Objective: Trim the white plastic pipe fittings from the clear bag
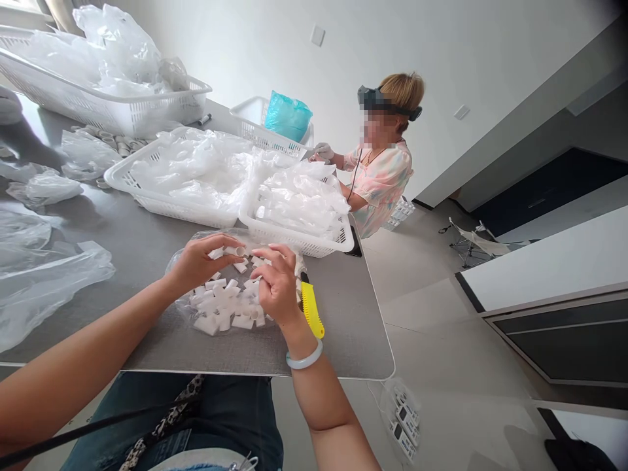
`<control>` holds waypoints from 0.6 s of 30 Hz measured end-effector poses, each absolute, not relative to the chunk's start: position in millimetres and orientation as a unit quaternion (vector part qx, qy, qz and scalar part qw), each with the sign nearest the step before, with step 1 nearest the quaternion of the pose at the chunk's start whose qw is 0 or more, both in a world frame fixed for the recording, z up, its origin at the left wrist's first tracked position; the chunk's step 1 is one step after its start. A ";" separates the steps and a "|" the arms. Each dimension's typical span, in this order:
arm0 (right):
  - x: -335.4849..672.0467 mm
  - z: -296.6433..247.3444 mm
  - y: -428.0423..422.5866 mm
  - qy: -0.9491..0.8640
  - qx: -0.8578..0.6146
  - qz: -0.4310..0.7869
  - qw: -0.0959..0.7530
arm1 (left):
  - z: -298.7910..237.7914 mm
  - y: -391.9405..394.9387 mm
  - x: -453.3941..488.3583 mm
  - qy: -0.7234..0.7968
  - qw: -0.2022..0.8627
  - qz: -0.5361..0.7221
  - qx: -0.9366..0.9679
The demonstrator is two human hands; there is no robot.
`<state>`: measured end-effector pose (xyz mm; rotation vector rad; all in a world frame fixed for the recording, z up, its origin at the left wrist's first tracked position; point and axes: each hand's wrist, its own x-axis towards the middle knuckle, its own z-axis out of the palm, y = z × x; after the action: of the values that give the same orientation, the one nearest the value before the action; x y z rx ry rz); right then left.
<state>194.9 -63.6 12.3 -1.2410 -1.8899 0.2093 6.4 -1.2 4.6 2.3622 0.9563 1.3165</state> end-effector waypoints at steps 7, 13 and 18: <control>188.1 2.9 -60.8 -0.842 -0.465 0.040 0.271 | 2.0 -1.4 5.5 0.283 0.139 0.407 0.857; 176.4 5.4 -63.8 -0.810 -0.480 0.144 0.305 | -4.3 -5.6 11.5 0.290 0.012 0.418 0.861; 176.6 12.9 -65.8 -0.714 -0.440 0.360 0.409 | -0.6 -7.6 11.6 0.278 -0.052 0.404 0.870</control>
<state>176.6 -65.8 12.9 -1.1083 -1.7979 0.9062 11.6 -7.6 -0.6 2.8283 0.9022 1.3127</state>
